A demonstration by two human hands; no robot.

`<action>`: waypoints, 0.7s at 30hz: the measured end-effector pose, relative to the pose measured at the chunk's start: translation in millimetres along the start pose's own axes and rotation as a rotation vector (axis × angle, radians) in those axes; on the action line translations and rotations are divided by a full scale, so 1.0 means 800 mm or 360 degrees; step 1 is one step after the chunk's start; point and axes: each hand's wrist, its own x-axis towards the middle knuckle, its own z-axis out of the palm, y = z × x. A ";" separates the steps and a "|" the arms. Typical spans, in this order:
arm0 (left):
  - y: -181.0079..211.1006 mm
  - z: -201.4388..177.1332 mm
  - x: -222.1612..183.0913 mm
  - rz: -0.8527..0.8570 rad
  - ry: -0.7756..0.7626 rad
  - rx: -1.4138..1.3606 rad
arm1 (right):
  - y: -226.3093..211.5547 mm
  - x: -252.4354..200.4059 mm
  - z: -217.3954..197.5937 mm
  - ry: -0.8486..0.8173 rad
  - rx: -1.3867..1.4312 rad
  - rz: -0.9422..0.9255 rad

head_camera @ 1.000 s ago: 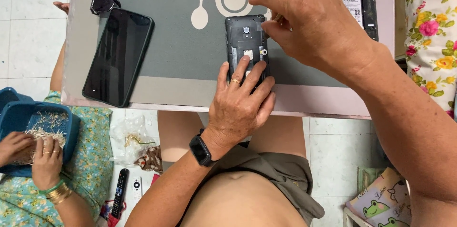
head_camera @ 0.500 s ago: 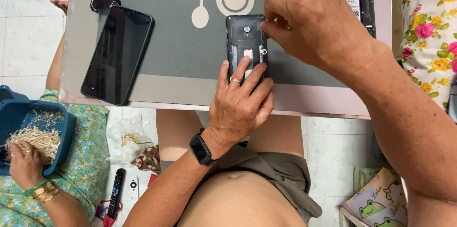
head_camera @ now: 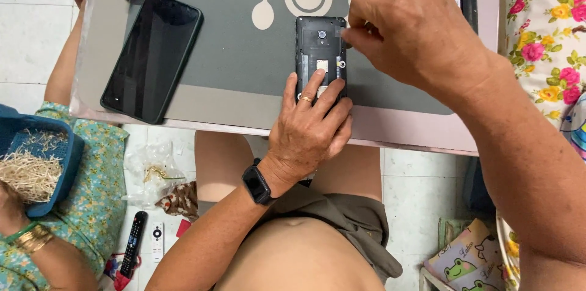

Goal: A person uses a precision tool to adjust or repair the internal SIM and SD card slots of a disassembled mobile phone.

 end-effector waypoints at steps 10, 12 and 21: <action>-0.001 0.003 -0.002 0.0016 0.0004 0.0009 | -0.004 0.003 -0.002 0.0160 -0.0013 -0.0078; -0.002 0.004 -0.003 0.0022 0.0018 0.0014 | -0.004 0.002 0.000 0.0239 -0.0028 -0.0109; -0.002 0.004 -0.002 0.0018 -0.0018 -0.0006 | -0.014 0.010 -0.015 0.0128 0.0178 -0.0141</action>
